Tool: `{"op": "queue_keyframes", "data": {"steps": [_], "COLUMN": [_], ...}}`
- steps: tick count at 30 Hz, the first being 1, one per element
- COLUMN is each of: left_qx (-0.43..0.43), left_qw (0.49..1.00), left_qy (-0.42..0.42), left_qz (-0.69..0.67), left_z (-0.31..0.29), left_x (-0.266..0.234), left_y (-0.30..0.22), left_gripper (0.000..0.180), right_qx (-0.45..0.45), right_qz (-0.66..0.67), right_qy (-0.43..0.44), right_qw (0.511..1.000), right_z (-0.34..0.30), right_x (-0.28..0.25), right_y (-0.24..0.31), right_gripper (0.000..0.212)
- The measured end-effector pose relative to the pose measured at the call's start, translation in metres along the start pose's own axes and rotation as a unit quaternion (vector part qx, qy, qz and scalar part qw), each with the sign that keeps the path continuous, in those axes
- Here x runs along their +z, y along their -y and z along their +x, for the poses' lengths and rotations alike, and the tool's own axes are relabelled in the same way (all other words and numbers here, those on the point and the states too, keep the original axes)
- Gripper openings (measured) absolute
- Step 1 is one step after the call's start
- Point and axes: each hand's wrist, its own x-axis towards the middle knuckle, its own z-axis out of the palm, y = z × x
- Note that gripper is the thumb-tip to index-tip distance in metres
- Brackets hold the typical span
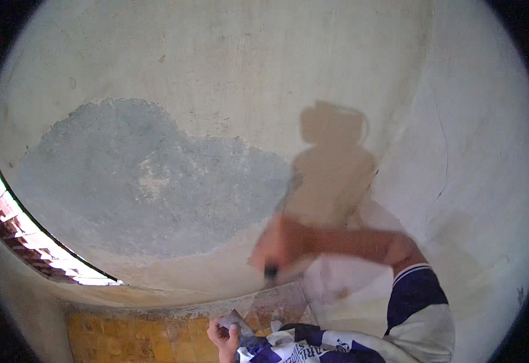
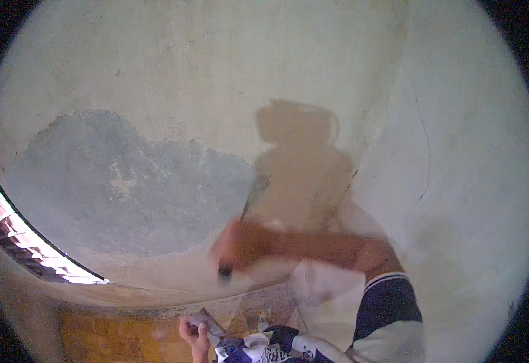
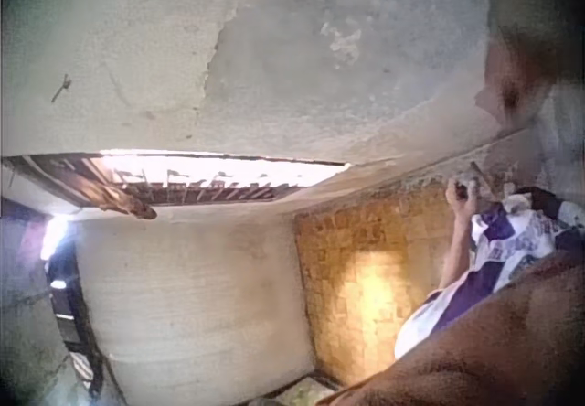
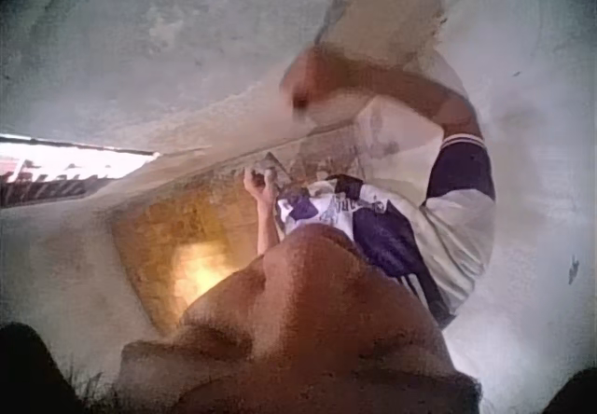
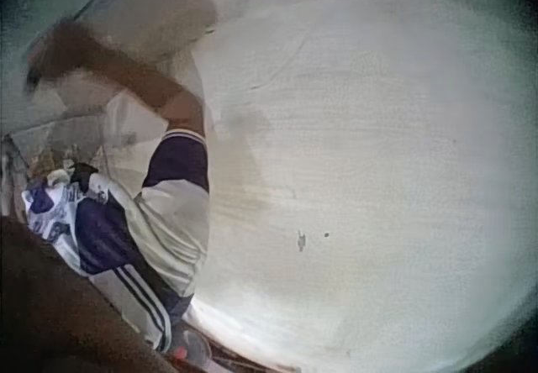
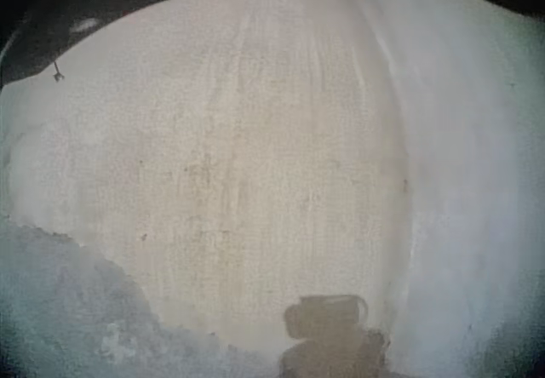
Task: The person scrapes peeling paint from a wall using a putty knife or scraper tool.
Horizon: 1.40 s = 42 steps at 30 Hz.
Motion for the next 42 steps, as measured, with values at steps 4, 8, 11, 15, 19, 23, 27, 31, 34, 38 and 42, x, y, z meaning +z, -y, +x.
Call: {"op": "queue_keyframes", "data": {"steps": [4,8,11,15,19,23,27,31,34,38,42], "left_qx": [-0.017,-0.046,-0.002,-0.026,-0.006,-0.009,0.002,0.006,0.012,0.004,0.004], "left_qw": [0.998,0.996,0.998,0.998,0.998,0.999,0.999,0.999,0.998,1.0,1.0], "left_qy": [0.059,0.065,0.057,0.055,0.065,0.039,0.048,0.05,0.064,0.023,0.013], "left_qz": [-0.025,-0.032,0.015,-0.014,-0.024,-0.023,-0.004,-0.011,-0.026,-0.019,-0.011], "left_z": [0.008,0.018,0.021,0.022,0.028,0.028,0.027,0.023,0.022,0.018,0.011], "left_x": [0.001,0.003,0.0,0.006,0.01,0.021,0.03,0.022,0.028,0.034,0.027], "left_y": [-0.012,-0.001,0.007,0.014,0.015,0.003,0.01,0.011,0.0,-0.008,-0.003], "left_gripper": [0.038,0.033,0.037,0.039,0.039,0.042,0.04,0.036,0.031,0.03,0.033], "right_qx": [0.237,0.131,0.204,0.043,0.205,0.044,0.09,0.097,0.013,0.097,-0.011], "right_qz": [-0.069,-0.041,-0.086,-0.031,-0.071,-0.076,-0.113,-0.019,-0.085,-0.093,-0.112], "right_qy": [0.14,0.131,0.127,0.097,0.076,0.036,0.05,0.016,-0.016,0.018,-0.046], "right_qw": [0.959,0.982,0.967,0.994,0.973,0.996,0.988,0.995,0.996,0.991,0.993], "right_z": [-0.013,-0.005,-0.033,0.014,-0.037,0.004,-0.03,-0.005,0.004,-0.022,-0.004], "right_x": [-0.026,-0.03,-0.025,-0.018,-0.03,-0.012,-0.027,-0.007,-0.018,-0.001,-0.011], "right_y": [-0.019,-0.003,-0.033,0.024,-0.038,0.01,-0.026,0.007,0.015,-0.018,0.009], "right_gripper": [0.021,0.016,0.02,0.027,0.019,0.018,0.017,0.017,0.018,0.017,0.016]}}
